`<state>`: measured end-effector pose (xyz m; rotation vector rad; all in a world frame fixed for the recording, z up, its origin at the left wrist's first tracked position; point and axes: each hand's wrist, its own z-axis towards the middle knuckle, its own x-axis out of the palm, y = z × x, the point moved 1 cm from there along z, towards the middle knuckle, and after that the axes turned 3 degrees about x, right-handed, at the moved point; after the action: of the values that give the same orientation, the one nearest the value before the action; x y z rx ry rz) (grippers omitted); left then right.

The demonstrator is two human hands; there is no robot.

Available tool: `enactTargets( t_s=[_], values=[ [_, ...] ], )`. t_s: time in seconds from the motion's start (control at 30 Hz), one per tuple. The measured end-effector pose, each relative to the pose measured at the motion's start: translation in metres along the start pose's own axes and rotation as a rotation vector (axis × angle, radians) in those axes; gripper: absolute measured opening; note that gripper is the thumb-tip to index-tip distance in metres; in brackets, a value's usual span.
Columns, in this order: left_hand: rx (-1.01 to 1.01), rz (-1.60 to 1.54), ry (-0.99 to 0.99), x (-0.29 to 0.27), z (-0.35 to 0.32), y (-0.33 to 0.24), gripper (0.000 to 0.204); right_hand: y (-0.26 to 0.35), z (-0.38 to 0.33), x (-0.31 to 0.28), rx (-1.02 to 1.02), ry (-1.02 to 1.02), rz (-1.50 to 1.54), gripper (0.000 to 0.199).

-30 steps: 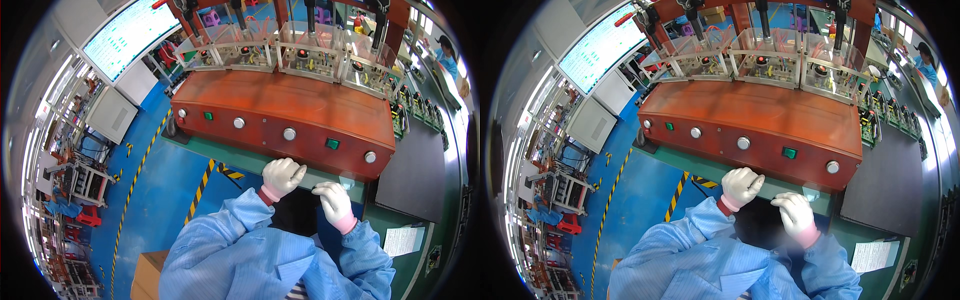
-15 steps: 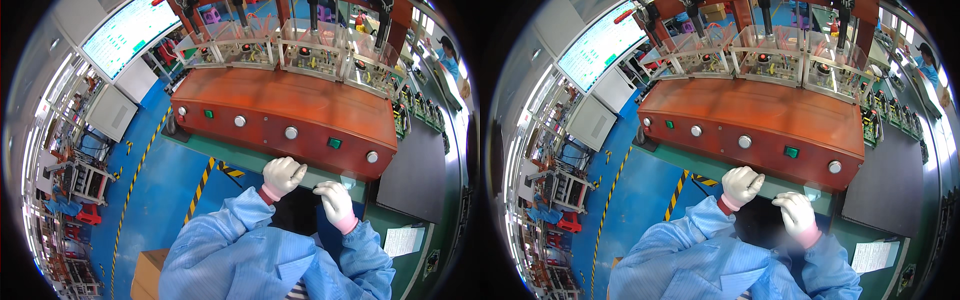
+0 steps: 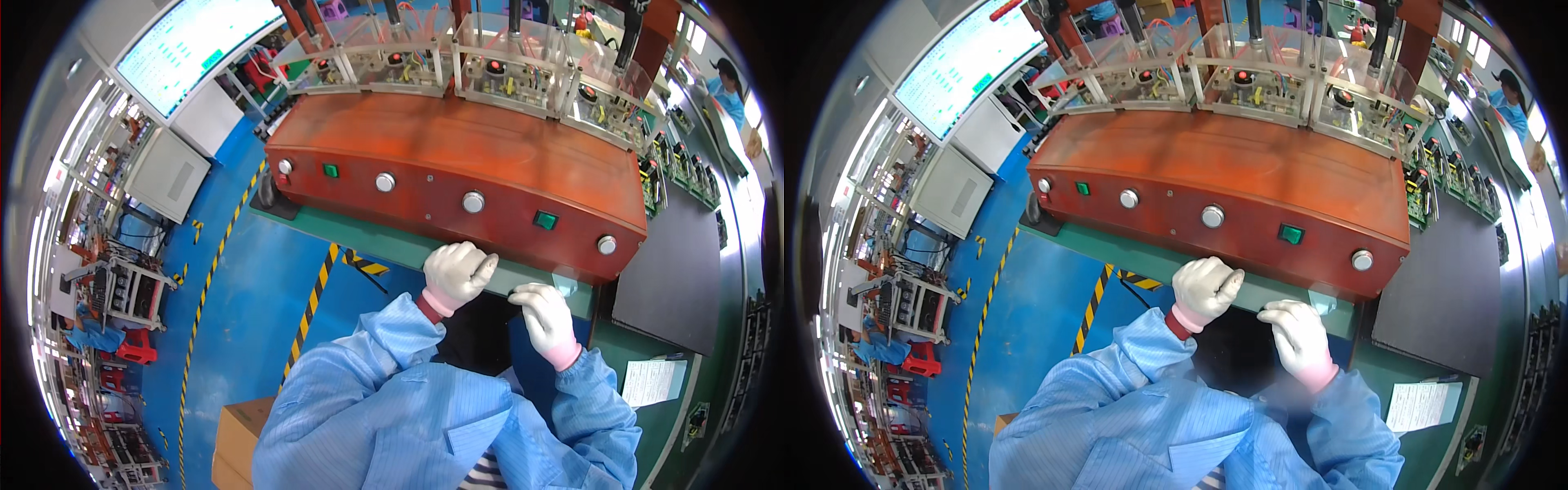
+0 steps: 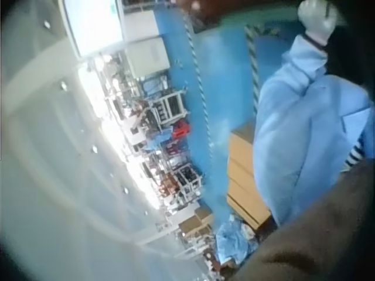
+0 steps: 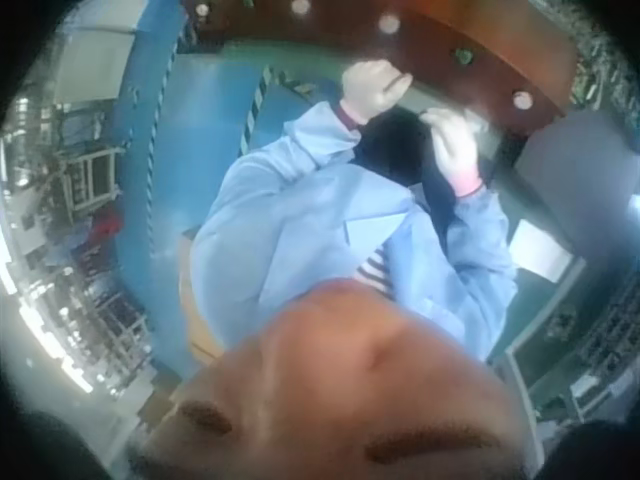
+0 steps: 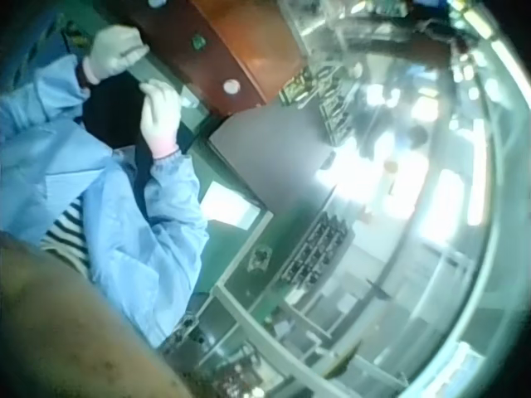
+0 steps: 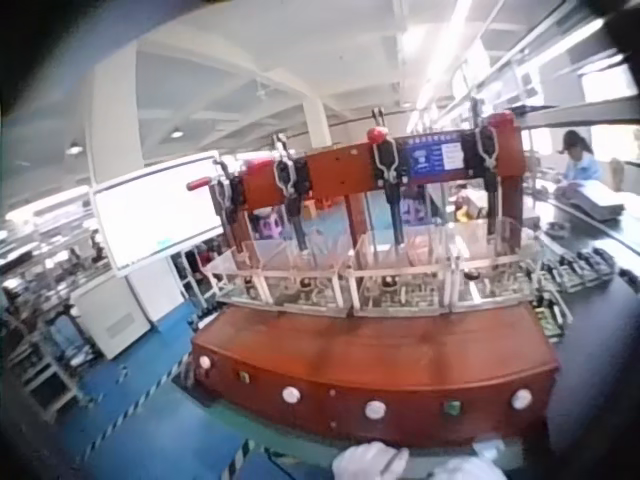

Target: The person unloads tested circuit boards from a testing fixture onto a conveyor, loads new circuit boards into the fixture by hand, and presses buttons to operate the machine.

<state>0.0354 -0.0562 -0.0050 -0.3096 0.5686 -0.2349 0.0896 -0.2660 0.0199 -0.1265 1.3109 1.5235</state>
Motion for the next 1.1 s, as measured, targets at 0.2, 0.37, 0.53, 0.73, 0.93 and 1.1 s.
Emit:
enactTargets(
  t_s=[0.2,0.37,0.53,0.73,0.93,1.1],
  values=[
    [-0.007,-0.031,0.013,-0.002,0.0,0.002,0.022,0.017,0.008,0.004,0.085,-0.018,-0.076,0.024],
    [-0.037,-0.164,0.078,-0.006,-0.008,0.005,0.016,0.055,0.037,0.008,0.072,-0.002,-0.124,0.026],
    [-0.041,-0.335,0.135,-0.037,0.0,0.029,0.013,0.097,0.119,0.012,-0.113,0.034,-0.101,0.029],
    [0.103,-0.116,-0.085,-0.136,0.063,0.121,0.014,0.135,0.266,0.012,-0.549,-0.144,-0.151,0.023],
    [0.175,0.243,0.286,-0.19,0.138,0.2,0.066,0.227,0.423,0.003,-0.246,-0.106,-0.453,0.049],
    [0.175,0.276,0.475,-0.186,0.141,0.213,0.079,0.215,0.53,0.028,-0.979,-0.742,-0.409,0.048]
  ],
)
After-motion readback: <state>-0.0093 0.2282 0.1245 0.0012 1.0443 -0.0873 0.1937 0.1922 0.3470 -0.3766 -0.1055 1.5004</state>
